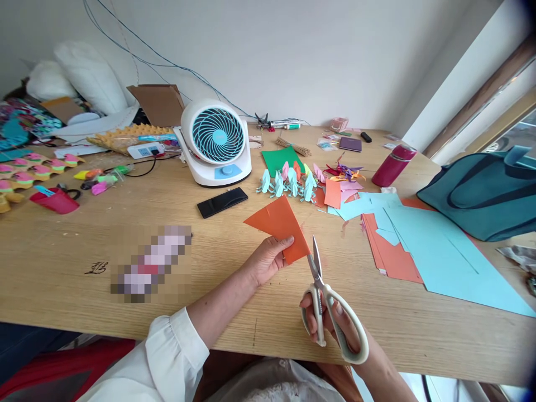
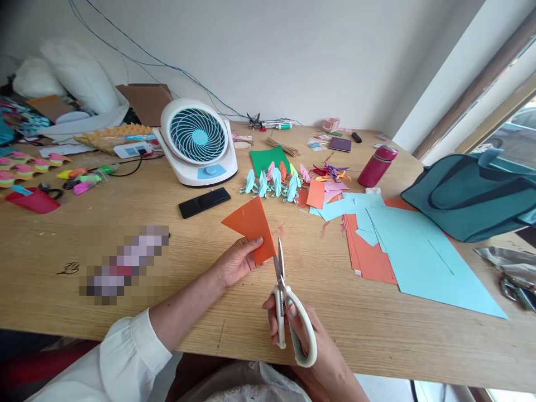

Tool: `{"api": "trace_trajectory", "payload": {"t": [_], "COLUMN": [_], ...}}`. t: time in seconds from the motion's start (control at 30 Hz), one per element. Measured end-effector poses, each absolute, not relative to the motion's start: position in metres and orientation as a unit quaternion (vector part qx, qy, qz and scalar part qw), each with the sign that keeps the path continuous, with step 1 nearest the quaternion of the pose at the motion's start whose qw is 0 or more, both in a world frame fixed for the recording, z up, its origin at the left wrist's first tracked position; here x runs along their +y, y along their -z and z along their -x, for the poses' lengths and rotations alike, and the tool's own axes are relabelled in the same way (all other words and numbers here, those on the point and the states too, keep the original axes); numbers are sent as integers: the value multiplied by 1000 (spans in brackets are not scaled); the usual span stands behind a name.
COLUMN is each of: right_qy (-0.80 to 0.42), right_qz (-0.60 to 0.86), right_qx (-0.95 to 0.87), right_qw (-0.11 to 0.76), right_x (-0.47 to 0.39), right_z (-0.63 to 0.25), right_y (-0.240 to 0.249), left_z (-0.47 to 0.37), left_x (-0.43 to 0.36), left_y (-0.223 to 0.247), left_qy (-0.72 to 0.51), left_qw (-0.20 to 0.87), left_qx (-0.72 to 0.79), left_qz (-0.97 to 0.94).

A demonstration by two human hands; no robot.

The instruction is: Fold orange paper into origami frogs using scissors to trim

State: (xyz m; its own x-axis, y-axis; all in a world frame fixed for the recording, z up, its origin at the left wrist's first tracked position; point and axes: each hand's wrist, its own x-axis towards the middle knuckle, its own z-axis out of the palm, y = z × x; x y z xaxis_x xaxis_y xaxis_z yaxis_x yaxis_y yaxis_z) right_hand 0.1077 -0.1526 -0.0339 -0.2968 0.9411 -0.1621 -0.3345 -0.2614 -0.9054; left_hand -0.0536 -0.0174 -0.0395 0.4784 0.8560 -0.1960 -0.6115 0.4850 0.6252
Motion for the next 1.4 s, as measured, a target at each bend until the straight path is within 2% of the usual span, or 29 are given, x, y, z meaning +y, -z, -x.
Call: {"api": "trace_trajectory", "payload": {"t": [0.73, 1.07, 1.4], "right_qy": [-715, -724, -725], "right_qz": [343, 350, 333], "right_qx": [-357, -377, -355], "right_qw": [494, 460, 487], "right_x": [-165, -169, -161], "right_z": [-101, -102, -93], "right_y": [49, 48, 48], "left_z": [60, 61, 62], "left_x": [-12, -12, -16], "left_y": [44, 43, 44], "left_qy": [-441, -448, -403], "left_qw": [835, 835, 844], "left_qx": [227, 219, 230], "left_qz": [-237, -232, -269]}}
